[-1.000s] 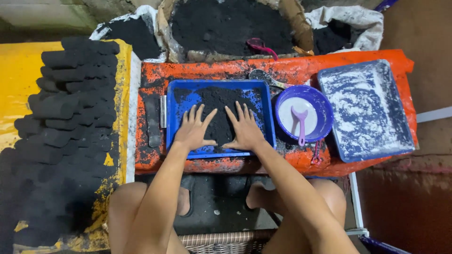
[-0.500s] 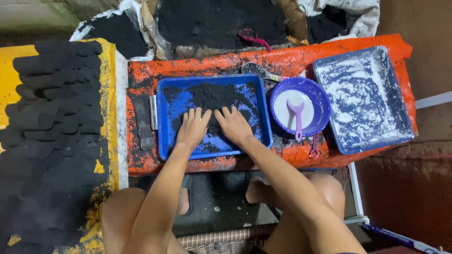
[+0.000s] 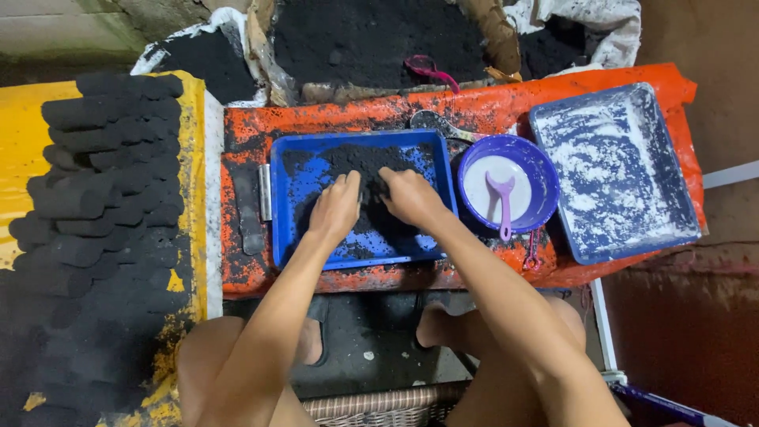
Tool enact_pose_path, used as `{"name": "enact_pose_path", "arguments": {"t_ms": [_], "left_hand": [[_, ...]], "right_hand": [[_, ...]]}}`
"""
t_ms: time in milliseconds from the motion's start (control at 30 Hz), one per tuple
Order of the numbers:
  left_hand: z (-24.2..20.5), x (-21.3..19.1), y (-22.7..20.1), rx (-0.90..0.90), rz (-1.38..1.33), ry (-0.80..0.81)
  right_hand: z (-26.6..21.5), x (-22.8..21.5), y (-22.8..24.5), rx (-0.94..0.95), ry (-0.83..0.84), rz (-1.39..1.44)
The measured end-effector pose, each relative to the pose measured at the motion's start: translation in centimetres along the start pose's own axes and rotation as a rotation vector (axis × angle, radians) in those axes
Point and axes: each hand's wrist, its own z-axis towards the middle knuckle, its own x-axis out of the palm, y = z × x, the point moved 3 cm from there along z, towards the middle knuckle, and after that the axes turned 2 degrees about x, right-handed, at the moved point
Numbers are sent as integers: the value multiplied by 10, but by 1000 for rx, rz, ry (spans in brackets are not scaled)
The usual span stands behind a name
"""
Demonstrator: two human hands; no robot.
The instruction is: The person mixes a black granular substance in a blue tray by hand. They scoop a white liquid from a purple bowl using a pink spoon and pour it into the tray, then continue mixing the wet mixture with both hands.
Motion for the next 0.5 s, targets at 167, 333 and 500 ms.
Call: {"name": "enact_pose_path", "arguments": {"t_ms": [167,333,500], "left_hand": [[6,-13,0,-28,-105,23],[7,-37,-3,-57,-173,-18],[4,-56,-7,-49,-167,-49]], "right_hand": [[-12,-46,23,34,15,72],[-19,-71,29,45,-11,207],[-18,-65,19,44,80,215]]}}
